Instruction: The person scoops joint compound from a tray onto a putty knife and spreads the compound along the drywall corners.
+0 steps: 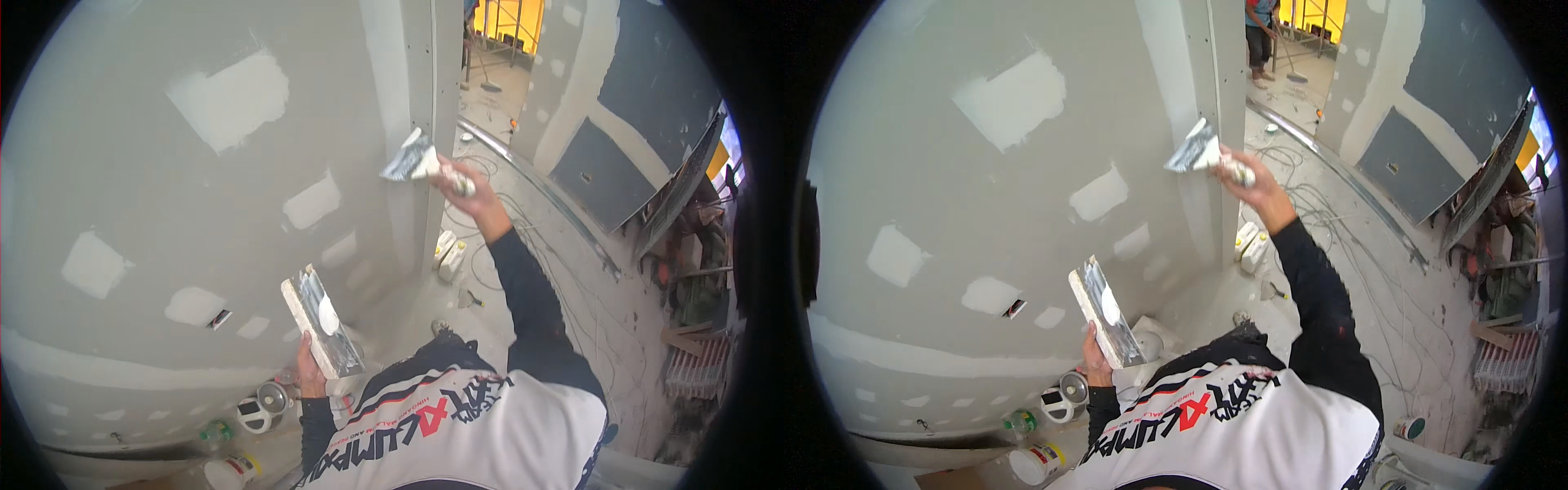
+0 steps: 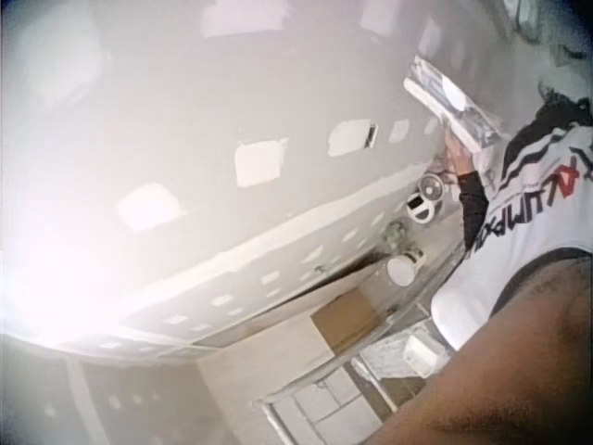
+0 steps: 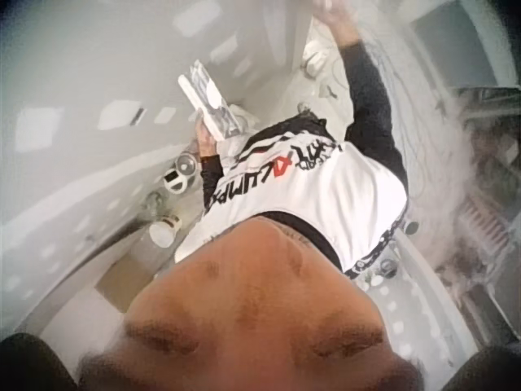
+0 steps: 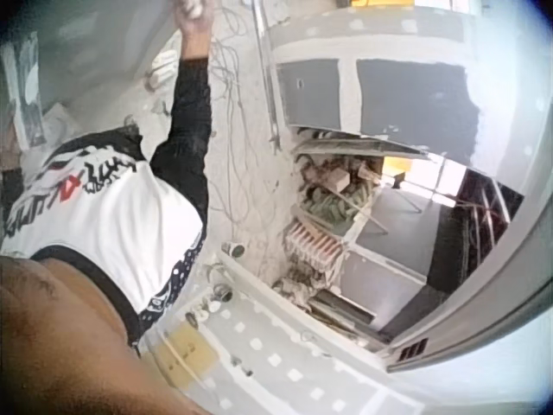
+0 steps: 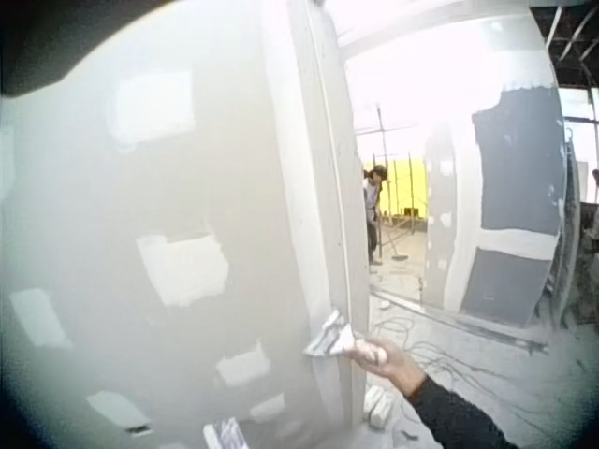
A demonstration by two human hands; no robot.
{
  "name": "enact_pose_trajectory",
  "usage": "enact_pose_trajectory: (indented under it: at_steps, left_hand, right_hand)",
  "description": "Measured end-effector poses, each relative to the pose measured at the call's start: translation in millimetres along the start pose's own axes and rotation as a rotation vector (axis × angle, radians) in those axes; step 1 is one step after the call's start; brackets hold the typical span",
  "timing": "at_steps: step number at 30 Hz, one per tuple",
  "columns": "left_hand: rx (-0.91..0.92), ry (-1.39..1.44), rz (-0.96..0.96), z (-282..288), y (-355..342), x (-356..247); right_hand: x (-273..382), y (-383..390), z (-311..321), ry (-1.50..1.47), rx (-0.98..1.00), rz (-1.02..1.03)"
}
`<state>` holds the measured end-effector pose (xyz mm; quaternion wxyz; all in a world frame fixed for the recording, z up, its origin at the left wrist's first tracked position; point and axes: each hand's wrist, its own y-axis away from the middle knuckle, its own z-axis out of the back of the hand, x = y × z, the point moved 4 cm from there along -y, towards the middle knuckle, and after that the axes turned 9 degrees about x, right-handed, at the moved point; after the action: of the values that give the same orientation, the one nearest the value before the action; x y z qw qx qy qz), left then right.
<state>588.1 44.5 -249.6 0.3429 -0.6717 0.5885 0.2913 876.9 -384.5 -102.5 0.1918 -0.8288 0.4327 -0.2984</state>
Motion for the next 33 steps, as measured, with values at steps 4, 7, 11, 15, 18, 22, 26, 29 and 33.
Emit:
enact_pose_trajectory:
  at_steps: [4,7,11,15,18,22,26,29,33]
  left_hand:
    - [0.108,0.051,0.063,-48.5,-45.1,1.9]
    - [0.118,0.100,0.176,-96.5,-69.4,11.1]
    - [0.153,0.059,0.139,-117.6,-94.2,22.1]
    - [0.239,0.028,0.172,-135.8,-98.1,17.7]
    - [0.185,0.034,0.117,-127.8,-99.6,13.9]
    - [0.192,0.034,0.105,-131.5,-99.1,-10.0]
    - [0.247,-0.012,-0.128,-196.3,-78.1,-45.5]
    - [0.212,-0.037,-0.217,-205.3,-66.4,-53.8]
    - [0.160,-0.035,-0.184,-186.9,-62.7,-47.2]
  right_hand:
    - [-58.1,41.2,-75.3,0.843,0.025,-0.017]
    - [-108.2,65.7,-128.3,1.682,0.148,0.135]
    - [-152.0,80.9,-144.0,2.046,0.237,0.106]
    - [-135.2,95.8,-129.3,2.168,0.053,0.027]
    - [-111.4,104.6,-112.5,2.260,-0.111,-0.018]
    - [-81.9,112.5,-97.0,2.046,-0.179,0.200]
    - [-56.8,135.3,-121.2,1.781,-0.293,0.208]
    - [-54.7,138.8,-111.1,0.941,-0.407,0.162]
    - [-61.1,134.6,-132.3,0.515,-0.285,0.159]
